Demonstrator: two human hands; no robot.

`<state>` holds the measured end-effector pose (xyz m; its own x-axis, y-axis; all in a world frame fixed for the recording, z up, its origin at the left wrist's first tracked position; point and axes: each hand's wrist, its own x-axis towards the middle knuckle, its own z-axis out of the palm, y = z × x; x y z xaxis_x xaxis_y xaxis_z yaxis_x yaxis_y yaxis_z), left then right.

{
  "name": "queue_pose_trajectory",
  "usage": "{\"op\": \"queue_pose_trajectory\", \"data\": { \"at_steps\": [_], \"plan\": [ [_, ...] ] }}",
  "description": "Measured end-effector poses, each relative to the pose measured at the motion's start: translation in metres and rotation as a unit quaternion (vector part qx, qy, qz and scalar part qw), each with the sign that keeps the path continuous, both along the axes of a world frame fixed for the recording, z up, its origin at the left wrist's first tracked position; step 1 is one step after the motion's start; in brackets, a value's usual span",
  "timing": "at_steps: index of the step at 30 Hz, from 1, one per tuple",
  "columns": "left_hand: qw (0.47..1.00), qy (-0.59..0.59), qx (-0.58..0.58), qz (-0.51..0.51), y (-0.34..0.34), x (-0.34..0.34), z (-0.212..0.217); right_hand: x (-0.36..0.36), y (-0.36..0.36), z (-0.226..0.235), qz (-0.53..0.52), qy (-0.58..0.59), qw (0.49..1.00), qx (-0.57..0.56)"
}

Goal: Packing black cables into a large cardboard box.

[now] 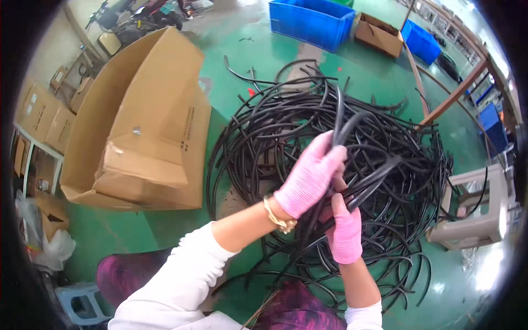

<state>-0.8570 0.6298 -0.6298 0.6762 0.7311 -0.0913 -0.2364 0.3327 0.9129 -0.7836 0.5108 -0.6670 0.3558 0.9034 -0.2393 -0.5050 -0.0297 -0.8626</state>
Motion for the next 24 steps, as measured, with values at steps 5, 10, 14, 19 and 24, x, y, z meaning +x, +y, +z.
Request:
{"op": "queue_pose_trajectory", "data": {
  "at_steps": [5, 10, 14, 19, 24],
  "plan": [
    [0.931, 0.082, 0.35, 0.053, -0.017, -0.019, 0.029, -0.039, -0.01, 0.038, -0.017, -0.088, 0.996, -0.005],
    [0.797, 0.148, 0.584, 0.037, -0.005, -0.09, 0.113, -0.053, 0.001, 0.089, -0.035, -0.361, 0.925, 0.114],
    [0.736, 0.149, 0.659, 0.044, 0.012, -0.217, 0.196, -0.122, 0.053, 0.194, -0.049, -0.164, 0.97, 0.175],
    [0.567, 0.28, 0.665, 0.398, 0.07, -0.436, 0.232, -0.217, 0.151, 0.324, 0.458, 0.088, 0.806, 0.363],
    [0.52, 0.462, 0.474, 0.54, 0.093, -0.617, 0.154, -0.404, 0.291, 0.319, 0.437, 0.069, 0.868, 0.225]
  ]
}}
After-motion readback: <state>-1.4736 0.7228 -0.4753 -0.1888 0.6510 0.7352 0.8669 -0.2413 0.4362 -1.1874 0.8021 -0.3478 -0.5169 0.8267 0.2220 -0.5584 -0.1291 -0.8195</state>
